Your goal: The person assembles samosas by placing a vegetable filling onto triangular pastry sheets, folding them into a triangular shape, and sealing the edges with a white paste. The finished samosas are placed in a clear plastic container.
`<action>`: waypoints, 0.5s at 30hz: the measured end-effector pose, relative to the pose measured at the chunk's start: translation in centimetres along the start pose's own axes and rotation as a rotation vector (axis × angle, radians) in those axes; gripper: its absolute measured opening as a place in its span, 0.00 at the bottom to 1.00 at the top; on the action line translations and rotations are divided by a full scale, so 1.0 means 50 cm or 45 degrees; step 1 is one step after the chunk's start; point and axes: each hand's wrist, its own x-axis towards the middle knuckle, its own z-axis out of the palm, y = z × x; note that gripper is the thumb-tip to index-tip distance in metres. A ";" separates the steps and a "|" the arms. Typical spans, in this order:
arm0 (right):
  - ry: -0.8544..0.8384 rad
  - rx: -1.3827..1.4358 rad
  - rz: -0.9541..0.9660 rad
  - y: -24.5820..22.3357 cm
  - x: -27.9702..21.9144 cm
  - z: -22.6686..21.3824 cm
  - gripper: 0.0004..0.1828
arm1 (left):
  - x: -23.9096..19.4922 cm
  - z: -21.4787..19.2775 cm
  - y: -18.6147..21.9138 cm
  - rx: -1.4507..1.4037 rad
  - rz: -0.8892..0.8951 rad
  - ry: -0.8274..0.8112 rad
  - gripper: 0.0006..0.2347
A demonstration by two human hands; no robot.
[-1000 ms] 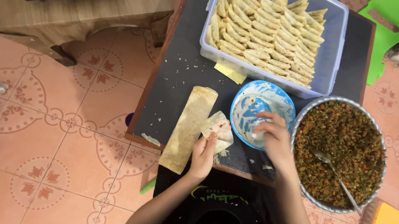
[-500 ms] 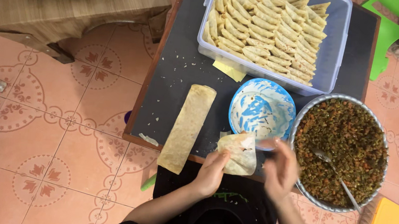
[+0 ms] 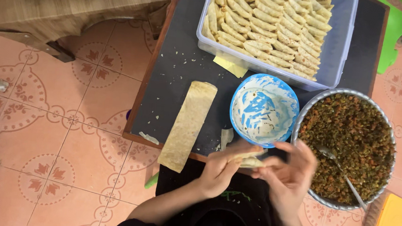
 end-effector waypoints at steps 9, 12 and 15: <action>0.018 0.101 0.216 0.052 0.000 -0.039 0.35 | -0.037 -0.014 -0.077 -0.229 -0.427 0.129 0.16; 0.044 0.119 0.095 0.079 0.002 -0.028 0.36 | -0.036 0.021 -0.076 -0.267 -0.155 0.470 0.27; -0.031 -0.048 0.021 0.081 0.026 -0.003 0.40 | -0.029 0.054 -0.072 -0.483 0.022 0.564 0.28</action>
